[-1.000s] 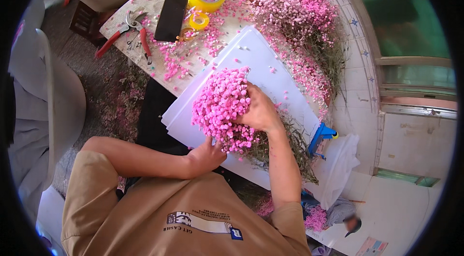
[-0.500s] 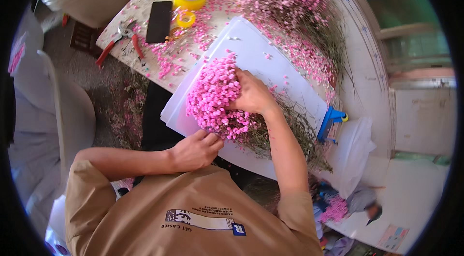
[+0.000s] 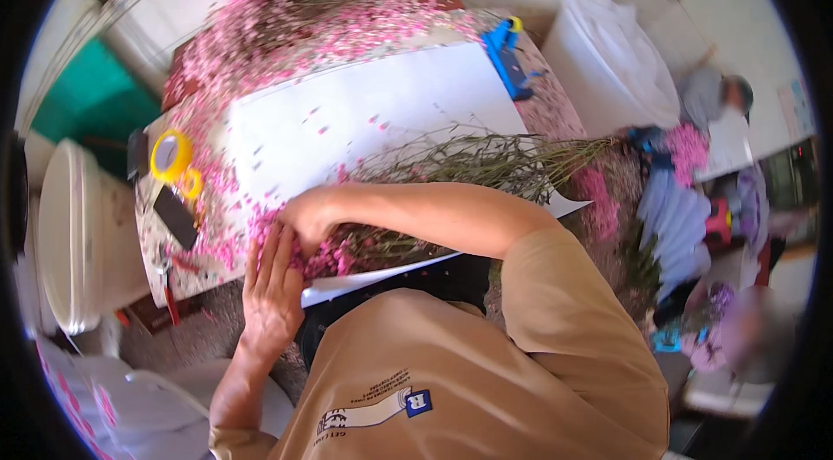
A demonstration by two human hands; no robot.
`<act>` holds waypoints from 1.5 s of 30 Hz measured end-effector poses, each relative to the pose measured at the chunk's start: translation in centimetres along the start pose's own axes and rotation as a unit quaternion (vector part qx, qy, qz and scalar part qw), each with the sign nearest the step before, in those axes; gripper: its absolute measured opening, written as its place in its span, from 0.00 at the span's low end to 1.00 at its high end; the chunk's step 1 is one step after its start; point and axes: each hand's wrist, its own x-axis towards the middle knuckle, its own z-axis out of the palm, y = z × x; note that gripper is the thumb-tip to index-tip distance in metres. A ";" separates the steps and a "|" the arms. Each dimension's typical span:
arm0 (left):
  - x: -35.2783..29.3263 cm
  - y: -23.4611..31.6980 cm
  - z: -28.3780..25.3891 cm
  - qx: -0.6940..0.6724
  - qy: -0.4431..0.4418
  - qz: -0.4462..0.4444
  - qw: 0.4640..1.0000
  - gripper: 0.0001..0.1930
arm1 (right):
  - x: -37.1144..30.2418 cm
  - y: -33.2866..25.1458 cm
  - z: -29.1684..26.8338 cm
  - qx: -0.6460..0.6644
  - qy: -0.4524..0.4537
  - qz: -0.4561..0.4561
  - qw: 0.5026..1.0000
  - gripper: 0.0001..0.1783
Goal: The person gathers pink flowers into a bunch, arranges them on a white sheet, and wraps the bunch in paper. The person repeats this process to create multiple wrapped flower bundles.
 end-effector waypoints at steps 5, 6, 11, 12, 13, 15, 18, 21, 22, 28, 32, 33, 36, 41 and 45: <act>4.0 -2.7 -1.4 -0.103 -0.067 0.036 0.992 0.13 | 3.0 4.5 0.1 0.121 -0.054 -0.017 0.991 0.42; 4.5 -3.7 -1.1 -0.136 -0.083 0.046 0.986 0.13 | 2.2 6.2 0.0 0.140 0.039 -0.031 0.989 0.46; 5.2 -8.4 -1.4 -0.220 -0.207 -0.046 0.952 0.12 | -10.3 -3.8 -9.7 -0.114 0.219 0.091 0.965 0.59; 6.0 -9.2 -1.5 -0.248 -0.247 -0.082 0.933 0.12 | -11.6 -4.8 -7.7 -0.192 0.237 0.087 0.948 0.60; 6.6 -9.8 -1.2 -0.262 -0.267 -0.102 0.922 0.13 | -12.5 -6.0 -5.4 -0.268 0.254 0.081 0.926 0.61; 8.4 -11.2 -0.6 -0.288 -0.304 -0.128 0.899 0.14 | -11.4 -5.4 1.8 -0.382 0.337 0.085 0.857 0.59; 10.4 -13.1 0.3 -0.282 -0.344 -0.149 0.883 0.14 | -9.3 -1.9 4.9 -0.361 0.319 0.096 0.871 0.60; 11.0 -14.8 1.1 -0.306 -0.351 -0.178 0.867 0.13 | -8.3 0.4 1.8 -0.265 0.236 0.082 0.931 0.62; 11.5 -15.0 1.2 -0.298 -0.340 -0.172 0.875 0.13 | -8.0 1.3 0.6 -0.215 0.195 0.079 0.954 0.62; 9.8 -7.4 -0.9 -0.013 -0.167 -0.014 0.986 0.51 | -5.9 4.7 -4.1 -0.067 0.073 0.072 0.993 0.64; 10.0 -5.6 1.2 0.056 -0.246 -0.031 0.967 0.69 | -4.8 7.5 -5.2 -0.041 0.079 0.048 0.995 0.67; 10.4 -6.6 1.7 0.069 -0.244 -0.027 0.967 0.69 | -4.7 8.0 -5.5 -0.046 0.085 0.053 0.994 0.68; 12.6 -9.6 2.2 0.018 -0.285 -0.035 0.958 0.70 | -6.3 10.2 -3.8 -0.193 0.226 0.064 0.953 0.73; 16.7 -14.7 2.7 -0.158 -0.454 -0.079 0.873 0.71 | -9.3 10.4 -7.3 -0.013 -0.010 0.187 0.982 0.75; 16.6 -13.3 2.0 -0.126 -0.462 -0.114 0.870 0.64 | -9.0 10.8 -5.6 -0.065 0.015 0.164 0.984 0.70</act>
